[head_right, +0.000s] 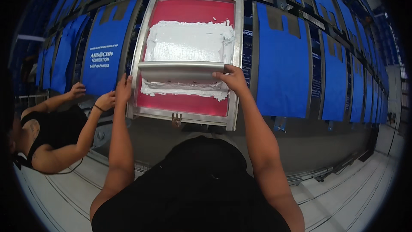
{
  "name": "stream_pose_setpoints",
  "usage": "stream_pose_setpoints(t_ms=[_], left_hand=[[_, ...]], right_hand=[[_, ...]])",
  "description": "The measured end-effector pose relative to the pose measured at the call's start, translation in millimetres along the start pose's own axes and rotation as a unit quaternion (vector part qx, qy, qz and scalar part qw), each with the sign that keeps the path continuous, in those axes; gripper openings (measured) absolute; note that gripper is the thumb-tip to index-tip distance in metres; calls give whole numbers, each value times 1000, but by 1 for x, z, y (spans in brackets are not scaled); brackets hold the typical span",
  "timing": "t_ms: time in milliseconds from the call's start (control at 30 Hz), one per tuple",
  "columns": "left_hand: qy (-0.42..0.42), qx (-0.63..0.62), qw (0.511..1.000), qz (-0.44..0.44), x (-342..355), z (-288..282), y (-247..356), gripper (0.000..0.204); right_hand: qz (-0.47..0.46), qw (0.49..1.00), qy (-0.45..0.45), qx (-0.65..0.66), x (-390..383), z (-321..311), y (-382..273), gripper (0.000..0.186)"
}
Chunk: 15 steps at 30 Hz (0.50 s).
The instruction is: The person repeatedly rolls a squeegee back and forth over white ink in a pink screen-printing tray to evenly coat the roller. A coworker in the background handles blue printed fabric pieces.
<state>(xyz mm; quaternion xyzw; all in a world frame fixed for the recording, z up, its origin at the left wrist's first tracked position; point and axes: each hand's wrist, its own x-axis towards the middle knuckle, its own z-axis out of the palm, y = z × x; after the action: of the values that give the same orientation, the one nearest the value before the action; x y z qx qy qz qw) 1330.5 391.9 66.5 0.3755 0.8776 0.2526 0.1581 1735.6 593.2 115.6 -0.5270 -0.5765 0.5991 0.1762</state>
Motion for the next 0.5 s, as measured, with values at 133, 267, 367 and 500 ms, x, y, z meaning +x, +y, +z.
stream_pose_setpoints(t_ms=[133,267,367,500], left_hand=[[-77,-225,971,-37,2,18,5,45],[-60,-250,966,-39,-43,-12,64,44],[-94,-191,975,-59,-93,12,140,41],[-115,-358,925,47,-157,109,243,48]], right_hand=[[10,997,32,66,3,-1,3,38],[36,998,43,7,-40,-62,-6,36],[16,996,85,8,-90,-144,-19,36],[-13,983,178,-30,-162,-306,22,44]])
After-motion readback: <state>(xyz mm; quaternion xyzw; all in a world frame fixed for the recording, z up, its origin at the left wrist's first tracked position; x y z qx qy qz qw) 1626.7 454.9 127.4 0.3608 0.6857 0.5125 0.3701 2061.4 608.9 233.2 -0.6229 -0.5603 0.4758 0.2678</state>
